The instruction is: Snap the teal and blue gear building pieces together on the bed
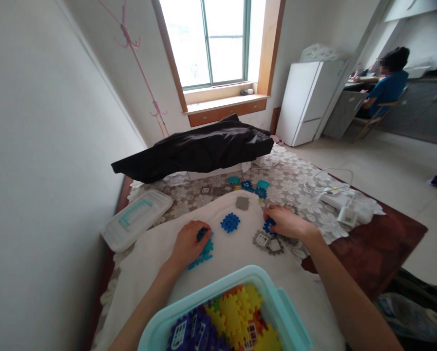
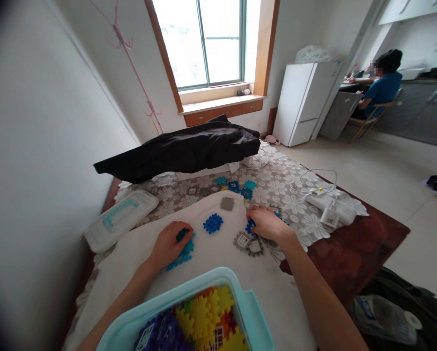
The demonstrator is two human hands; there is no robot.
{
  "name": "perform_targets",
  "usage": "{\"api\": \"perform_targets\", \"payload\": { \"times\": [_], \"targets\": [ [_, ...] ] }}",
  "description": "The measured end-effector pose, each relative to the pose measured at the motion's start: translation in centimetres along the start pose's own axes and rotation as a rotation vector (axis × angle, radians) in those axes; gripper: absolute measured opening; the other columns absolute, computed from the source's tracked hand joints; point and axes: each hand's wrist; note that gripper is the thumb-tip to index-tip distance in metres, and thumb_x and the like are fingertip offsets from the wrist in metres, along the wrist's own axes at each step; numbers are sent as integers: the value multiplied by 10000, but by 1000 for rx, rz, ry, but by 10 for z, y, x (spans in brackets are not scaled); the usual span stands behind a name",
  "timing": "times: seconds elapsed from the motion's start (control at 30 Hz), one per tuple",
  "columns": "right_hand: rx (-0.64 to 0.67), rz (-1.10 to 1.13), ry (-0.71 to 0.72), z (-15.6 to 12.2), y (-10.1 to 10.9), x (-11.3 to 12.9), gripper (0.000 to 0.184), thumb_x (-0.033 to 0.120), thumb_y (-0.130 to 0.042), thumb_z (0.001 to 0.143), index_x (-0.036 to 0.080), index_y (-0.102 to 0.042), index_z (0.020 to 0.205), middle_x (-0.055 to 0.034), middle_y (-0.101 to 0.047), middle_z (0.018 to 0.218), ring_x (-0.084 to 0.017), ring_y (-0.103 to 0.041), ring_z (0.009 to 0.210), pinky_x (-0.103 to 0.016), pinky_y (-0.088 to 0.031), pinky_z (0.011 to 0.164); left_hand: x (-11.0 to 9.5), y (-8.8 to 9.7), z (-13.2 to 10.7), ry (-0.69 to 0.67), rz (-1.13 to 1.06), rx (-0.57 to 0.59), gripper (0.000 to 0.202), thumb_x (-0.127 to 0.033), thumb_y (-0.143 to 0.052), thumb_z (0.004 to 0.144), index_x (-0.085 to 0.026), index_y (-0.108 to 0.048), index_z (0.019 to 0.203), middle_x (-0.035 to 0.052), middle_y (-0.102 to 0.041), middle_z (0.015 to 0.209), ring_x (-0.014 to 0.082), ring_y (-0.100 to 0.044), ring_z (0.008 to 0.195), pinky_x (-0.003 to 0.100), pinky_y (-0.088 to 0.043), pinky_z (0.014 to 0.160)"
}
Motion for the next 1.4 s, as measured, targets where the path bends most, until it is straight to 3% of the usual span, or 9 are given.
{"api": "perform_targets", "payload": {
  "times": [0.17, 0.3, 0.4, 0.53, 0.63, 0.77, 0.97, 1.2, 1.4],
  "targets": [
    [-11, 158, 17, 3, 9, -1, 204, 174, -723, 749, 242, -645, 925, -29, -715, 948, -226, -652, 914, -284, -449, 761, -1, 0, 1, -6, 0, -4, 222, -378, -547, 992, -224, -707, 981, 61, -740, 1003, 258, -645, 988, 398, -466, 924],
    [-230, 428, 108, 13, 7, 8, 186, 180, -627, 841, 232, -667, 1014, -29, -726, 921, -207, -660, 877, -313, -471, 815, 0, 0, 1, -7, -5, -11, 239, -393, -546, 988, -222, -713, 979, 61, -743, 1004, 262, -651, 986, 398, -468, 922],
    [-375, 734, 117, 25, -4, 22, 116, 267, -654, 852, 223, -664, 960, -32, -733, 890, -208, -674, 844, -336, -497, 802, 0, 0, 1, 0, -5, -10, 245, -396, -544, 987, -220, -713, 980, 63, -743, 1002, 264, -651, 985, 402, -468, 921],
    [-345, 1250, 40, 38, -23, 48, 327, 421, -776, 770, 236, -557, 929, -3, -718, 763, -198, -675, 707, -315, -510, 651, -1, 0, 1, -7, -2, -13, 241, -390, -542, 987, -216, -708, 983, 62, -743, 1001, 261, -652, 977, 404, -467, 917],
    [-276, 1406, 13, 42, -35, 65, 414, 485, -812, 725, 238, -538, 916, -3, -715, 737, -192, -662, 676, -310, -509, 618, 0, -1, 1, -11, 1, -10, 237, -391, -540, 992, -222, -707, 990, 57, -741, 1010, 259, -648, 988, 402, -462, 925],
    [-312, 1379, -9, 45, -44, 80, 355, 470, -768, 743, 239, -577, 934, 9, -666, 757, -178, -617, 644, -288, -462, 531, 3, -2, 1, -6, 5, -4, 233, -393, -544, 995, -224, -705, 994, 52, -738, 1015, 255, -643, 991, 401, -457, 929],
    [-454, 1080, 32, 46, -49, 88, 181, 371, -699, 816, 219, -624, 878, -10, -694, 806, -186, -646, 746, -299, -449, 650, 0, 0, 1, 0, 9, -4, 236, -388, -536, 994, -222, -705, 990, 49, -737, 1006, 251, -644, 981, 400, -458, 922],
    [-476, 954, -23, 57, -58, 92, 151, 343, -691, 836, 211, -661, 901, 5, -687, 760, -154, -581, 611, -279, -422, 600, 1, 0, 1, -4, 5, -1, 246, -400, -527, 993, -227, -702, 992, 61, -740, 1023, 262, -641, 991, 412, -460, 927],
    [-580, 768, 6, 55, -45, 79, 156, 320, -615, 921, 215, -710, 987, -15, -728, 874, -161, -590, 639, -298, -465, 662, 5, -2, 1, -8, 4, -2, 254, -411, -517, 1000, -236, -700, 1003, 56, -742, 1027, 265, -648, 994, 415, -464, 923]
  ]
}}
Point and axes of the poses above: each hand's wrist, its own z-axis towards the middle knuckle, its own y-axis out of the back of the hand, x = y × z
